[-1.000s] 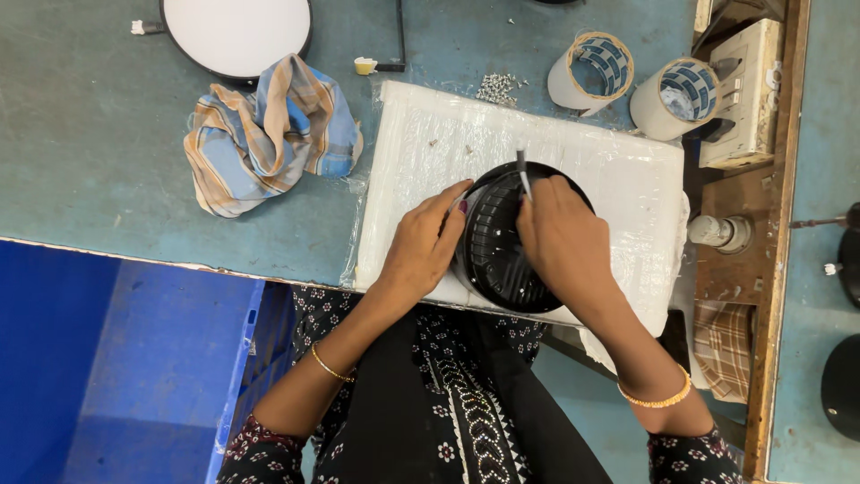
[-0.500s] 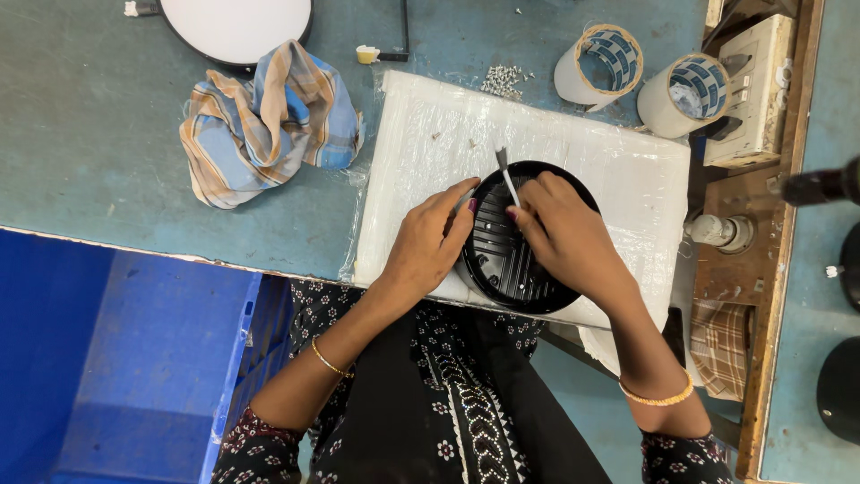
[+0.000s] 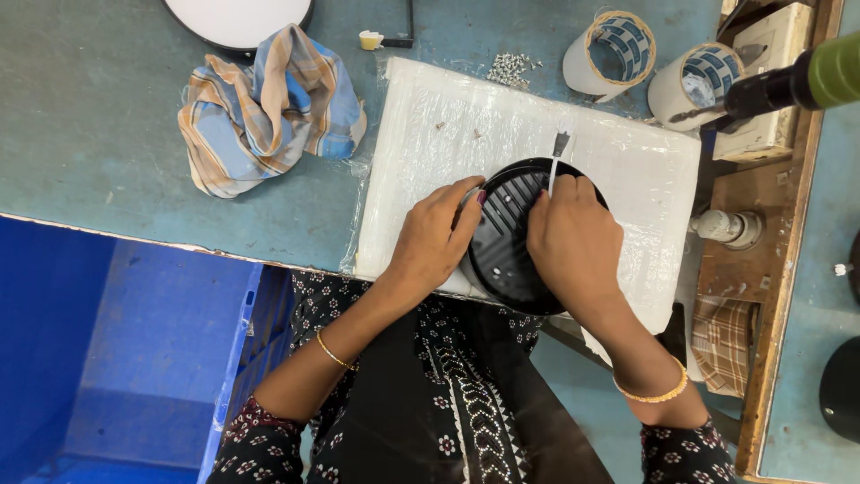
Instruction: The person assembles a black cylindrical light fixture by wiping its interior, inserting a metal bracket, and securing it with screws using a power drill. They repeat this process for multiple units, handling screws, brackets, and the fixture body.
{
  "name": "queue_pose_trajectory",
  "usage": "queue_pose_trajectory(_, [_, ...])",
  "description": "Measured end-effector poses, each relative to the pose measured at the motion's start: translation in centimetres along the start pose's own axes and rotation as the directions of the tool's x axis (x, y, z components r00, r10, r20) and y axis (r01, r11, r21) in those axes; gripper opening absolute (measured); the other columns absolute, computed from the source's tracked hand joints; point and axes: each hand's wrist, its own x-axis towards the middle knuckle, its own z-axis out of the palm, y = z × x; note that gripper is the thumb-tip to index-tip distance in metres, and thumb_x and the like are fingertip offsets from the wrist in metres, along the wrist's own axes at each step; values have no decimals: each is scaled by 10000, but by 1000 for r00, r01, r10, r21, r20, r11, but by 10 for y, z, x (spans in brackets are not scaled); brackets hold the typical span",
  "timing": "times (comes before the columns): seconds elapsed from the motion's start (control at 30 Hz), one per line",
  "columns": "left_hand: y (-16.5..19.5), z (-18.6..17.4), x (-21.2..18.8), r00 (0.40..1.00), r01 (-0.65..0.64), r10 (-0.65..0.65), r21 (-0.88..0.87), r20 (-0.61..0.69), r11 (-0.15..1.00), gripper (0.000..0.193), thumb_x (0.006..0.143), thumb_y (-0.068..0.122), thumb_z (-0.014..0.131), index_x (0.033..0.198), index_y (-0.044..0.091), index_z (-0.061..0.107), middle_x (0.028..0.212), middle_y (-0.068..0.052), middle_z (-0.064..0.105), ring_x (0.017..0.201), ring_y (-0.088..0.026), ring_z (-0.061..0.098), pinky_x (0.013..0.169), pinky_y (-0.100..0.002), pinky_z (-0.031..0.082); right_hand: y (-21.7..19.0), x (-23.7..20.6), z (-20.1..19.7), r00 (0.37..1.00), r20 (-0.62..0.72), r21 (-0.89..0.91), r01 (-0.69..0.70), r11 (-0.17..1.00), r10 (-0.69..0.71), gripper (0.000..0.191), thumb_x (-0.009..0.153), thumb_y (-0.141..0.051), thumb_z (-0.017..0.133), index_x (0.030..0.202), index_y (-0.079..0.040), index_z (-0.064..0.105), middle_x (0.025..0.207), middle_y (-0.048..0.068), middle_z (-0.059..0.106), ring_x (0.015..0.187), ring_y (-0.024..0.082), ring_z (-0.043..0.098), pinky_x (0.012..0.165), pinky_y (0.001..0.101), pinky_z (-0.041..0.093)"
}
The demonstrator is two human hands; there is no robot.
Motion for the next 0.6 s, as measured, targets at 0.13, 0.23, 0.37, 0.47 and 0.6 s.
queue_pose_trajectory(0.13, [5,3,-2,997,-49,53,57,-55,997,335,1036,217,540,1234,-27,657,1091,-257,716,959,-413,704,841,-431,556,6,6,18,997,50,-51,-55,997,58,235,995,-176,568,886,31,585,841,237,644,642,440,645,581,522,530])
queue_pose_trajectory(0.23, [6,4,-2,998,-38,41,60,-51,997,340,1032,217,543,1227,-38,655,1083,-261,716,949,-411,707,840,-438,554,11,7,24,994,49,-33,-100,994,102,253,986,-172,568,865,45,612,816,261,663,654,455,648,616,537,529])
queue_pose_trajectory(0.37, [6,3,-3,999,-32,34,45,-42,998,342,1034,217,541,1227,-43,650,1069,-257,717,928,-408,712,827,-440,557,13,4,20,986,70,92,-154,984,148,305,1008,-160,550,802,55,615,747,272,648,690,451,654,653,533,519])
queue_pose_trajectory(0.47, [5,4,-2,997,-64,67,58,-41,996,331,1039,210,537,1221,-41,651,1066,-245,717,907,-407,712,803,-442,561,13,4,13,992,53,84,-119,989,115,309,1005,-152,552,799,66,626,712,275,648,667,456,652,646,529,515])
queue_pose_trajectory(0.6, [4,12,-1,996,-74,80,140,-38,987,318,1038,202,528,1218,-31,647,1030,-215,712,818,-411,700,724,-455,550,9,10,0,901,259,169,-398,902,349,397,1033,-198,534,801,101,653,692,272,681,613,365,701,646,440,555])
